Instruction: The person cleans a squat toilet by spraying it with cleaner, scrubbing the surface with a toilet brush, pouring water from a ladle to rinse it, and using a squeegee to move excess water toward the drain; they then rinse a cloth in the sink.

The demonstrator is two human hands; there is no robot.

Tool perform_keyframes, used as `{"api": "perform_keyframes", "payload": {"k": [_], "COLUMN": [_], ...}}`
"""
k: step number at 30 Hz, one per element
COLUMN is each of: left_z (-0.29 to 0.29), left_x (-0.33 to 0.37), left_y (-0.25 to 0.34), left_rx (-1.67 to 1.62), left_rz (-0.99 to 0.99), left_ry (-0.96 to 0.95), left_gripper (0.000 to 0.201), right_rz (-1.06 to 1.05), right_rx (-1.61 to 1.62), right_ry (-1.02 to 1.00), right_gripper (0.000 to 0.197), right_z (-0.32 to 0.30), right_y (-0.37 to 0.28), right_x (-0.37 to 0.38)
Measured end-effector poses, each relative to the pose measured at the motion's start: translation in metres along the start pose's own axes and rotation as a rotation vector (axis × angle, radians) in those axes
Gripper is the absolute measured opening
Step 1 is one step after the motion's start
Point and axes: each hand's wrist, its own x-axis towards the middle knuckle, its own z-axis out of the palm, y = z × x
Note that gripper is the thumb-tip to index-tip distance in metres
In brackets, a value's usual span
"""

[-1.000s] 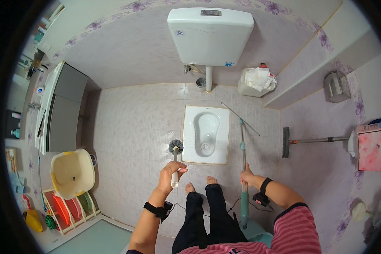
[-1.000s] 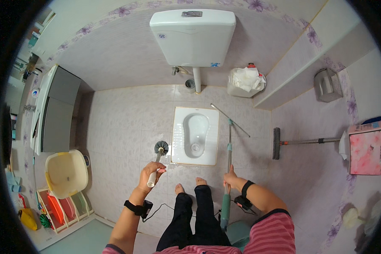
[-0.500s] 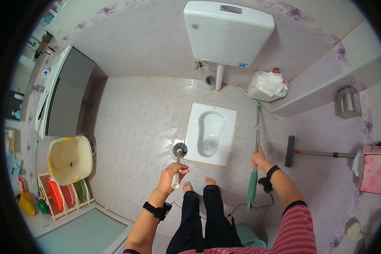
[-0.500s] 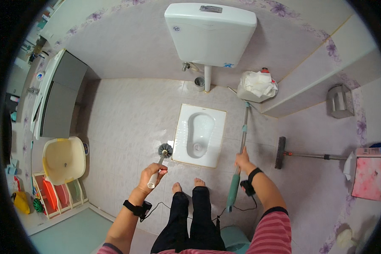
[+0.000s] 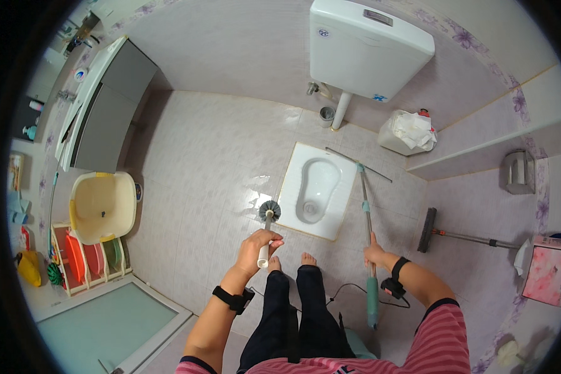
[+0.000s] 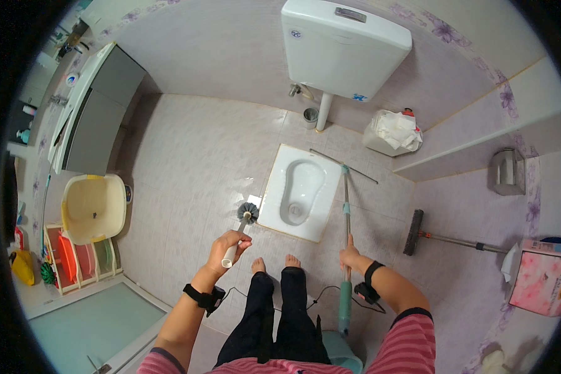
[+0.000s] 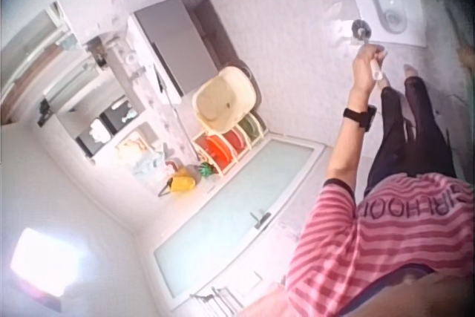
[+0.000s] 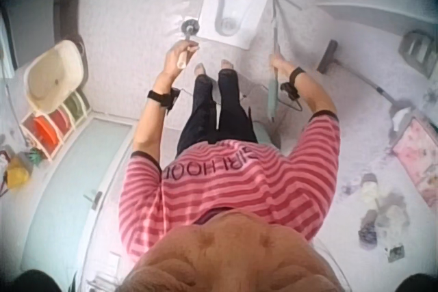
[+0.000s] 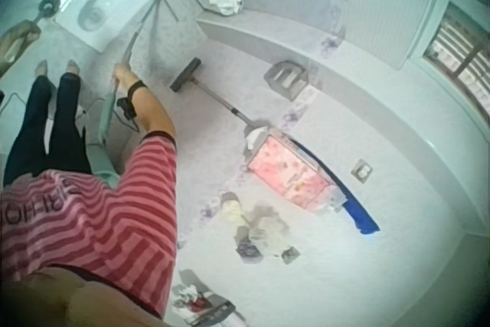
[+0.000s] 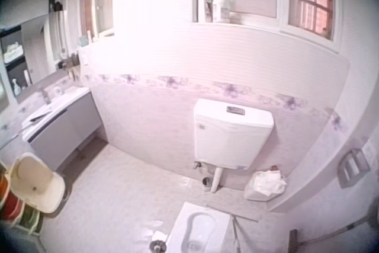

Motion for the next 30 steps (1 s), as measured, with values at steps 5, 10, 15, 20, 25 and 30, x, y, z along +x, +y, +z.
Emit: {"api": "perform_keyframes", "payload": {"k": [5,10,15,20,25,30], "left_z": [-0.013,-0.026,-0.036,-0.044,-0.048,-0.046], "left_x": [-0.013,-0.033,-0.057,-0.072,-0.09,-0.09], "left_y": [-0.008,-0.016,-0.034,-0.05,-0.086,-0.112], "left_rx": [-0.029,-0.021,-0.036,-0.052,-0.048,-0.049], "left_rz": [0.008,-0.01,-0.021,-0.09,-0.134,-0.128], "left_ry": [0.048,0.069,0.095,0.116,0.159,0.231], "left_gripper": [0.012,0.011,0.009,0.01,0.012,0.014], "right_rz": [0.045,-0.032,-0.137,-0.279,-0.406,-0.355], "right_rx": [-0.12,0.077,0.023,0.137,0.175,0.13], "right_ry": [-0.079,-0.106,-0.114,-0.125,-0.093,-0.038], "right_gripper": [0.073,0.071,0.069,0.07,0.07,0.072], "right_z": [0.02,0.039,0.061,0.094,0.134,0.146], "right_y": [0.04,0.045,0.018,-0.045,-0.118,-0.194], "right_x": [-0.049,-0.087,-0.084,-0.028,0.061,0.127]}}
